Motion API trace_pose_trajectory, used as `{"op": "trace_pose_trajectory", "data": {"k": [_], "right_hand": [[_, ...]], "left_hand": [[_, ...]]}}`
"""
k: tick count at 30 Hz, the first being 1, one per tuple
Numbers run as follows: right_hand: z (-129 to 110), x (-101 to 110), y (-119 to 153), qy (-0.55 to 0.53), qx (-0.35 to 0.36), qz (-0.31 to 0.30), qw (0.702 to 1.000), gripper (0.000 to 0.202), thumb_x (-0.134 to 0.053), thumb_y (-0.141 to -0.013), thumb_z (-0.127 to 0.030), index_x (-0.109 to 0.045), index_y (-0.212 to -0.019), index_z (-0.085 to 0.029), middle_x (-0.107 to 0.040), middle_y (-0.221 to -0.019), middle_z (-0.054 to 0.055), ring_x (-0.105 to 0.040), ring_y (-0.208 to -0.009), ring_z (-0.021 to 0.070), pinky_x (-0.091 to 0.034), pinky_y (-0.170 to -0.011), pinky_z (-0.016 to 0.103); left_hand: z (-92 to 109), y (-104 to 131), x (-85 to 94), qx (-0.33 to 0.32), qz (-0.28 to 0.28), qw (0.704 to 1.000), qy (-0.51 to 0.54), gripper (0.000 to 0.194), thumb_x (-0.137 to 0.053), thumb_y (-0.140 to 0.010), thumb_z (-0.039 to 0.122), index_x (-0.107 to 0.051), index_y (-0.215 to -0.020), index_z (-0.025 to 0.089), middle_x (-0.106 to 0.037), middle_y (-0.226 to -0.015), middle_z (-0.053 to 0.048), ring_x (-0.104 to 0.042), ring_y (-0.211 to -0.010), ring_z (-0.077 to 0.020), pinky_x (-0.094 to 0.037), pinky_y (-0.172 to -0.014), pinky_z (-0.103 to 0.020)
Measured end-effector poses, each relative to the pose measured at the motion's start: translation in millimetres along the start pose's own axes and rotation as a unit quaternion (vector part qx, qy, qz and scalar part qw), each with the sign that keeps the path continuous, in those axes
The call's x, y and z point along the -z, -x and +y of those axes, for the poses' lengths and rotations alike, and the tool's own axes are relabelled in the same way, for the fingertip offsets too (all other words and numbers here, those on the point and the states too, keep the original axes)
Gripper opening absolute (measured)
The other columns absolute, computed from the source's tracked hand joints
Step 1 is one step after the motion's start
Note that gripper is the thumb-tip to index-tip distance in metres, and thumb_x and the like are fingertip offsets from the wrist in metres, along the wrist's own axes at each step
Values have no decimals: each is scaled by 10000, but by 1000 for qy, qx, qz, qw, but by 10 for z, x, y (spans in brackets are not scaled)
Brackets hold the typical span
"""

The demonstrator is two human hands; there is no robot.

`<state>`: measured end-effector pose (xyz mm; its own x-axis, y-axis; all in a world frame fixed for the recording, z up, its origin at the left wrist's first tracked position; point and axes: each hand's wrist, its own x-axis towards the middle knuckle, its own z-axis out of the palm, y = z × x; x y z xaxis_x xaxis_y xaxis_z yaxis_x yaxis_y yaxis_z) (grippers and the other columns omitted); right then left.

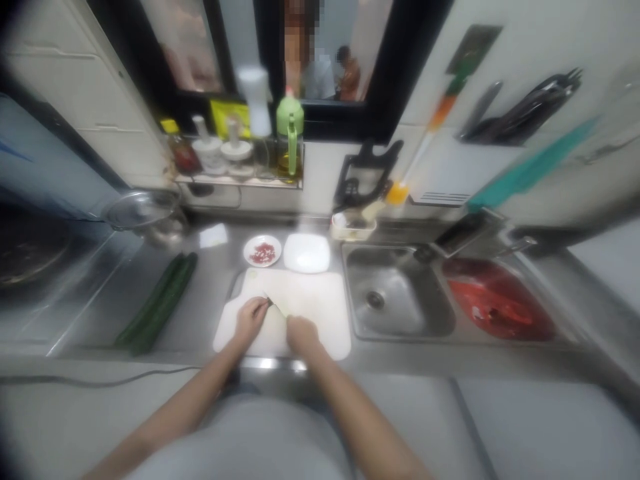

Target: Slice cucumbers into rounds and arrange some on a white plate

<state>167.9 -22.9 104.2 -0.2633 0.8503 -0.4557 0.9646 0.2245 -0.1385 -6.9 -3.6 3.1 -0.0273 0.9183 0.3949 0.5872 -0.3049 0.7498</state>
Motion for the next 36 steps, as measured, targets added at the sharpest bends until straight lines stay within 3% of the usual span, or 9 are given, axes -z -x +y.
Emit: {"op": "trace_pose_trajectory", "data": {"k": [10,17,22,27,30,33,36], "right_hand": [[64,76,223,3,-20,-36,999,332,-375,-848,-73,-603,-1082,-131,-681,-985,160,-644,-968,229,-463,-741,303],[125,47,274,-17,-27,-23,999,282,-382,-889,-150,-617,-1043,-133,-682,-969,151,-648,-936,235,-449,-718,294],[186,26,303,-13,-46,9,999,307,-334,-927,-199,-601,-1071,-149,-685,-945,140,-644,-912,218,-429,-716,288],[255,46,336,-9,-56,46,997,301,-347,-933,-257,-575,-1117,-187,-698,-935,104,-652,-882,206,-410,-704,276],[299,22,341,-1,-51,65,997,300,-402,-917,-279,-544,-1166,-191,-695,-976,97,-646,-905,198,-404,-721,266],[339,-13,342,28,-49,81,995,403,-449,-903,-307,-468,-1283,-178,-681,-1017,109,-641,-899,204,-406,-726,272],[367,-19,351,67,-28,102,992,486,-491,-885,-310,-419,-1343,-166,-672,-1000,122,-628,-890,217,-407,-729,285]], "left_hand": [[1,-1,4,6,-2,1000,-5,162,-500,-880,244,-655,-892,197,-683,-899,-55,-634,-862,-176,-508,-785,-318],[6,20,-12,40,11,999,0,168,-520,-849,255,-631,-956,190,-680,-893,-59,-637,-817,-180,-516,-758,-318],[64,-8,48,127,35,991,35,195,-483,-858,283,-623,-954,186,-685,-921,-67,-641,-854,-182,-512,-784,-312],[91,-111,121,245,94,951,161,319,-523,-839,384,-593,-1046,151,-674,-894,-78,-644,-802,-162,-534,-723,-291],[113,-188,178,279,109,939,167,364,-541,-825,413,-596,-1063,144,-670,-880,-78,-639,-783,-159,-533,-709,-290],[191,-280,257,249,85,959,110,333,-538,-835,402,-622,-1051,163,-677,-960,-90,-636,-871,-177,-515,-787,-307],[345,-392,336,148,5,987,62,284,-538,-843,381,-653,-1024,195,-662,-1074,-79,-600,-1017,-200,-474,-897,-341]]}}
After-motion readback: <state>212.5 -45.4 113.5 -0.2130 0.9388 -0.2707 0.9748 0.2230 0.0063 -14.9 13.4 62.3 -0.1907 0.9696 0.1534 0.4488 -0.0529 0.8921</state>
